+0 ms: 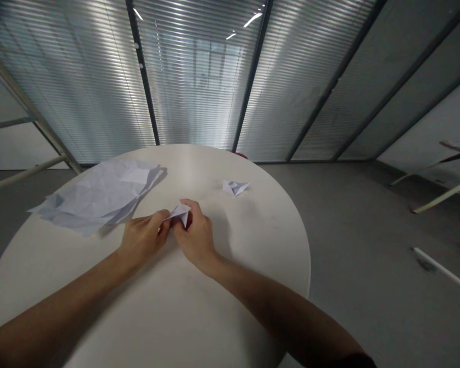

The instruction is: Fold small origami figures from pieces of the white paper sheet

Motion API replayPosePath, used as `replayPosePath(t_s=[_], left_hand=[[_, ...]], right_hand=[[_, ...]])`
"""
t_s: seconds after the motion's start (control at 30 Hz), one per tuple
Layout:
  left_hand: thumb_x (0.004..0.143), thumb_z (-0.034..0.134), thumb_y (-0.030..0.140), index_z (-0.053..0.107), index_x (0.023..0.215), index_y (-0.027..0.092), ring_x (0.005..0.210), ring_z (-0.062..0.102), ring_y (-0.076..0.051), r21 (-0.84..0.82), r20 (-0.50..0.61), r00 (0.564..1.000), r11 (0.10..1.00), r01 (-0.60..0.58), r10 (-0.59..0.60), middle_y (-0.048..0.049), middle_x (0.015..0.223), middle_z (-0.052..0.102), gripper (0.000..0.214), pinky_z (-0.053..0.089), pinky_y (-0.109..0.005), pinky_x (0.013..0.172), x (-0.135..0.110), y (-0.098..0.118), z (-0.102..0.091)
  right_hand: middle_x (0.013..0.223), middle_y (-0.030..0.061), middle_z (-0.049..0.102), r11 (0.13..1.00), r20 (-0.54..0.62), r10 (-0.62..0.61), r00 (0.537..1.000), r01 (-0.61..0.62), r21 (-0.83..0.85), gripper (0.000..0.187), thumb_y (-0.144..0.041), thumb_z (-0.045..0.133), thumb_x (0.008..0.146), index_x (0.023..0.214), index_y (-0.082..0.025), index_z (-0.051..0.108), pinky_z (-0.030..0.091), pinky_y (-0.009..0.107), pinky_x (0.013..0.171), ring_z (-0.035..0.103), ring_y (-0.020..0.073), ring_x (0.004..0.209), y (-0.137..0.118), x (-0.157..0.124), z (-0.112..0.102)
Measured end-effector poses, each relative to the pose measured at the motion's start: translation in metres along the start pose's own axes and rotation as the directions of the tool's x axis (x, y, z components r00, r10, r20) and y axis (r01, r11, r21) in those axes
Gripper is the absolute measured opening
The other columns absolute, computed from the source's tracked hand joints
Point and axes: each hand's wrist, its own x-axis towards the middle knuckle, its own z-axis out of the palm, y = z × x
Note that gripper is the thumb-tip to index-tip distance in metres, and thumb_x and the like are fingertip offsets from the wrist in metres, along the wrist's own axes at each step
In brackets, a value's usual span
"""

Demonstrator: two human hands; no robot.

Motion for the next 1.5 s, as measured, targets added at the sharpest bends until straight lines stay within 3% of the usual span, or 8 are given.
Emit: replayPosePath(t_s=[0.17,0.27,0.37,0.47,0.57,0.87,1.1,1.5], left_hand=[[0.089,0.042,0.018,0.061,0.105,0.019,0.053,0.061,-0.012,-0.121,-0.005,1.000,0.993,0.009,-0.010,-0.0015,0.061,0.065,0.025,0.040,-0.021,0.051,0.000,-0.002,0.000],[0.089,0.044,0.022,0.060,0.108,0.019,0.055,0.063,-0.012,-0.407,0.033,0.978,0.891,0.203,-0.207,-0.0010,0.066,0.067,0.025,0.043,-0.020,0.052,0.002,0.000,-0.005],[0.088,0.046,0.024,0.061,0.109,0.019,0.055,0.064,-0.013,-0.737,0.224,0.889,0.527,0.422,-0.399,0.0008,0.063,0.067,0.027,0.049,-0.023,0.057,0.007,0.000,-0.011],[0.082,0.051,0.022,0.066,0.098,0.016,0.062,0.067,-0.017,-0.866,0.425,0.848,0.129,0.482,-0.317,-0.0023,0.068,0.069,0.023,0.054,-0.029,0.064,0.012,-0.005,-0.014],[0.077,0.056,0.021,0.067,0.092,0.014,0.074,0.068,-0.020,-0.867,0.490,0.843,-0.024,0.498,-0.221,-0.0066,0.079,0.071,0.020,0.054,-0.033,0.074,0.013,-0.010,-0.012],[0.083,0.062,0.029,0.036,0.105,0.022,0.062,0.066,-0.014,-0.848,0.520,0.813,-0.044,0.528,-0.263,0.0001,0.076,0.069,0.035,0.055,-0.029,0.062,0.012,-0.006,-0.012],[0.086,0.058,0.031,0.047,0.104,0.019,0.066,0.067,-0.015,-0.865,0.491,0.846,-0.006,0.501,-0.210,-0.0048,0.089,0.070,0.025,0.053,-0.031,0.067,0.008,-0.014,-0.006],[0.075,0.067,0.035,0.059,0.076,0.015,0.057,0.050,-0.010,-0.781,0.438,0.851,0.348,0.520,-0.288,0.0015,0.065,0.060,0.021,0.036,-0.022,0.053,0.007,-0.012,-0.006]], right_hand=[[0.057,-0.0082,0.048,0.991,-0.050,0.047,0.998,-0.040,0.130,0.025,-0.026,0.054,0.078,0.102,-0.024,0.046,0.036,0.021,0.046,0.046,0.0106,0.048,0.005,-0.002,0.003],[0.062,-0.0065,0.050,0.982,-0.037,0.020,0.999,-0.013,0.187,0.012,-0.026,0.054,0.080,0.088,-0.023,0.046,0.039,0.021,0.048,0.049,0.0096,0.051,0.008,-0.001,0.001],[0.067,-0.0044,0.053,0.954,0.012,-0.010,1.000,0.006,0.299,0.005,-0.024,0.052,0.080,0.084,-0.022,0.051,0.044,0.021,0.050,0.054,0.0102,0.056,0.009,0.003,-0.003],[0.077,-0.0011,0.056,0.916,-0.009,-0.009,1.000,0.012,0.401,0.010,-0.020,0.051,0.076,0.082,-0.021,0.060,0.049,0.024,0.056,0.059,0.0114,0.064,0.009,0.010,-0.009],[0.081,0.0000,0.058,0.889,0.008,-0.002,1.000,-0.002,0.457,0.011,-0.020,0.055,0.072,0.078,-0.021,0.064,0.051,0.027,0.063,0.060,0.0119,0.067,0.009,0.017,-0.014],[0.077,-0.0025,0.063,0.834,0.185,-0.014,0.983,-0.091,0.544,0.027,-0.031,0.070,0.070,0.090,-0.022,0.054,0.053,0.027,0.064,0.062,0.0115,0.064,0.015,0.022,-0.014],[0.085,-0.0014,0.064,0.804,0.196,-0.040,0.980,-0.085,0.588,0.031,-0.030,0.072,0.070,0.097,-0.024,0.058,0.053,0.028,0.067,0.062,0.0110,0.066,0.016,0.025,-0.018],[0.073,-0.0028,0.057,0.829,0.190,-0.024,0.981,-0.087,0.553,0.030,-0.028,0.076,0.062,0.082,-0.021,0.056,0.042,0.023,0.054,0.051,0.0101,0.059,0.023,0.026,-0.014]])
